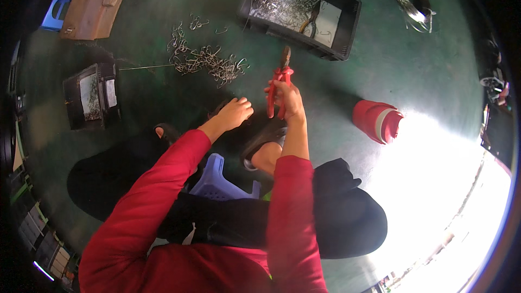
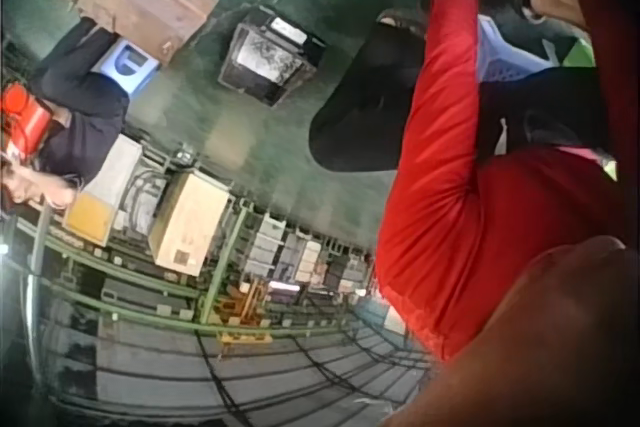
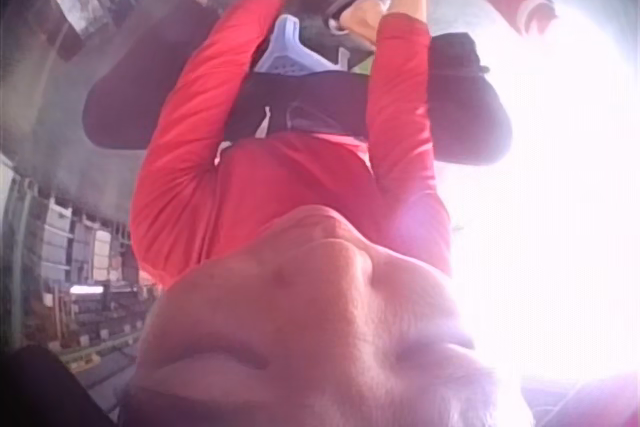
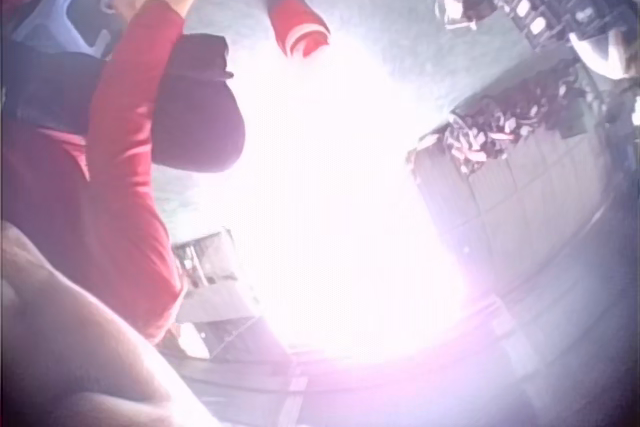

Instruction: The person sits on the floor and uses pliers to bend small metal wire pieces into hooks, placing the finished pieces into a nearby black bin. The person repeatedly picks up wire segments, bends them, and deposits them into the bin.

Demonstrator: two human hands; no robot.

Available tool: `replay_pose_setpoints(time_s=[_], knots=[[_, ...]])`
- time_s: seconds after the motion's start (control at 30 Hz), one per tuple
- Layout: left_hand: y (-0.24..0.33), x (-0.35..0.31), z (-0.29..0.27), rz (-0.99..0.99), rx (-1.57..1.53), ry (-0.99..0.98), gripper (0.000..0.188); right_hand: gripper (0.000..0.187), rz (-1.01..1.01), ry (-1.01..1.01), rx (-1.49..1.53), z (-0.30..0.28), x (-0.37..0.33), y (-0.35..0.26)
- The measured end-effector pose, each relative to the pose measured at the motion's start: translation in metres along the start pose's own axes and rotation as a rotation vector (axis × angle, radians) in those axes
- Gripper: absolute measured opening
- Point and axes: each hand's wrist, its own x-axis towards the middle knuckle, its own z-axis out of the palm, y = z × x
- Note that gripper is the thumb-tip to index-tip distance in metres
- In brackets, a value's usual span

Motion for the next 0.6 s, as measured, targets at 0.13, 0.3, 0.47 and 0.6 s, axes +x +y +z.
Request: replay_pose_setpoints(time_s=[0.13, 0.3, 0.47, 0.6], knots=[[0.015, 0.002, -0.072, -0.474, -1.069, 0.262, 0.009, 0.033, -0.247, 0.105, -0.264, 0.029, -0.029, -0.035], [0.041, -0.026, -0.201, -0.274, -1.922, 0.625, 0.013, 0.036, -0.607, 0.057, -0.34, 0.078, -0.106, -0.103], [0.075, -0.067, -0.274, -0.171, -1.938, 0.786, 0.015, 0.038, -0.514, -0.175, -0.378, 0.114, -0.21, -0.143], [0.094, -0.09, -0.294, -0.081, -1.879, 0.93, 0.014, 0.039, -0.314, -0.417, -0.332, 0.131, -0.259, -0.133]])
